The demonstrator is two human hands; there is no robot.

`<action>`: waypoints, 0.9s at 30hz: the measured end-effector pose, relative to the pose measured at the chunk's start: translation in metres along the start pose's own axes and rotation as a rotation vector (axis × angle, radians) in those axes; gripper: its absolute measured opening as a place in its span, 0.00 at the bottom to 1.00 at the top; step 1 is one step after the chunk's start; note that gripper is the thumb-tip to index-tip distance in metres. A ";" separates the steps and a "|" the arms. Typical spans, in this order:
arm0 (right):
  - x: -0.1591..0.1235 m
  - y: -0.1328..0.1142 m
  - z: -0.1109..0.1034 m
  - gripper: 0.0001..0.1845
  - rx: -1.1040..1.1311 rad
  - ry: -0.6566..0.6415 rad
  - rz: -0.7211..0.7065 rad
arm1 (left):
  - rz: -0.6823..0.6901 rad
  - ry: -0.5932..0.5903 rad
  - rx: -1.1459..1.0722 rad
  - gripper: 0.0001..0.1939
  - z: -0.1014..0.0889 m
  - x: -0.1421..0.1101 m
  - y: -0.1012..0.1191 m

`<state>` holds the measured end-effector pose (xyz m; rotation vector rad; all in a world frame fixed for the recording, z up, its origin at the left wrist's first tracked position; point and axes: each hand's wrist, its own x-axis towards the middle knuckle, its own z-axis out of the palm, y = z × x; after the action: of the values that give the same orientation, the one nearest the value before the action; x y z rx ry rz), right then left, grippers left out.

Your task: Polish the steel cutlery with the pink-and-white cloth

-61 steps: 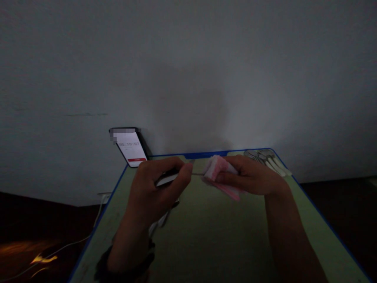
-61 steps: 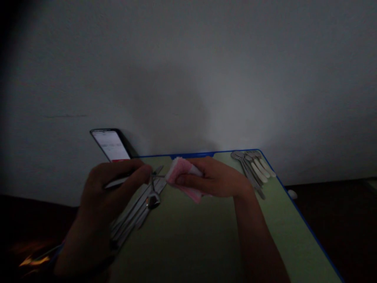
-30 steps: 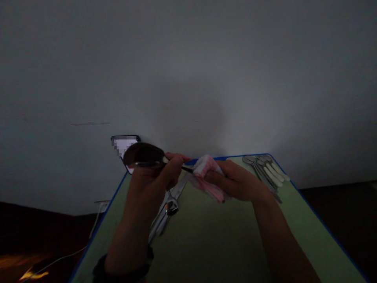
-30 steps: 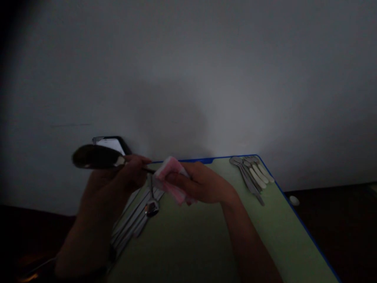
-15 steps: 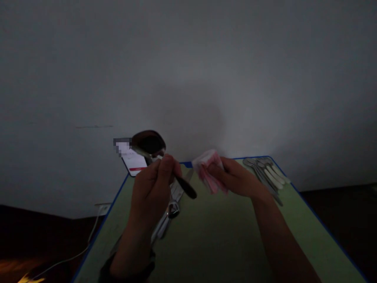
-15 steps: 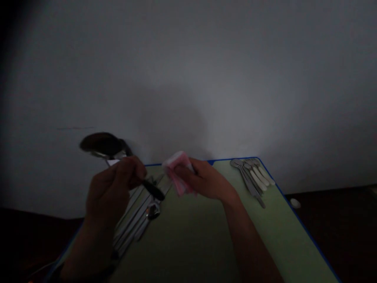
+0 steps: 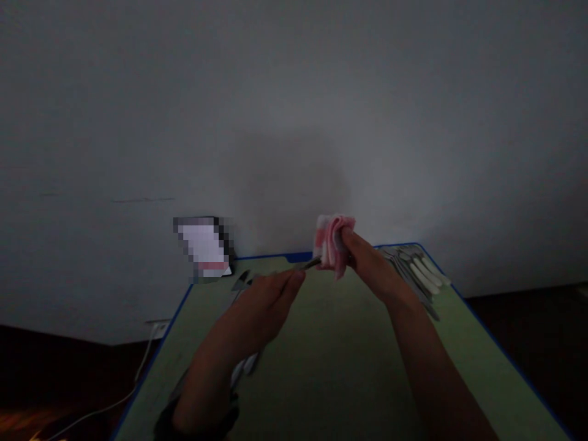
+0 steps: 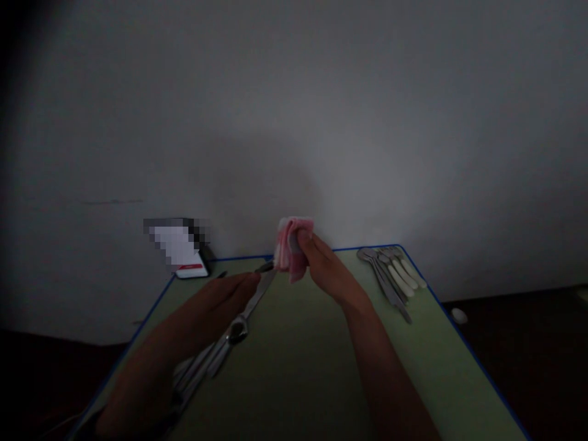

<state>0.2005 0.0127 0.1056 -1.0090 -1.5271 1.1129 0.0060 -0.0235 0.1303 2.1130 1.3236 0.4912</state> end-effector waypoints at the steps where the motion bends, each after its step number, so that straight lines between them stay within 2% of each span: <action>1: -0.001 -0.001 -0.001 0.27 -0.014 -0.039 0.005 | -0.005 -0.002 0.015 0.22 0.000 0.000 0.000; 5: -0.004 -0.007 -0.003 0.20 -0.125 -0.313 -0.013 | -0.012 0.006 0.056 0.23 -0.001 0.001 0.000; 8: -0.005 -0.011 -0.001 0.14 -0.166 -0.372 -0.084 | -0.004 0.018 0.078 0.23 -0.001 0.002 0.001; 12: -0.006 -0.015 0.006 0.11 -0.198 -0.249 -0.098 | 0.010 0.004 0.037 0.22 0.001 -0.001 0.003; 16: -0.006 -0.016 0.009 0.08 -0.219 -0.037 -0.137 | 0.007 -0.021 -0.027 0.18 0.002 -0.007 0.002; 18: -0.005 -0.015 0.008 0.08 -0.180 0.091 -0.147 | -0.002 -0.034 -0.024 0.16 0.001 -0.008 0.001; 20: -0.004 -0.015 0.004 0.09 -0.118 0.145 -0.129 | -0.004 -0.014 0.003 0.16 -0.002 -0.009 0.000; 23: -0.006 -0.016 -0.003 0.11 -0.068 0.004 -0.074 | 0.009 0.039 0.083 0.16 -0.008 -0.010 -0.001; 27: -0.012 -0.024 -0.016 0.10 -0.189 -0.224 -0.064 | 0.005 0.004 0.161 0.18 -0.012 -0.016 -0.002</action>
<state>0.2163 -0.0020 0.1284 -0.9779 -1.8602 1.0803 -0.0092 -0.0335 0.1383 2.2470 1.4023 0.4030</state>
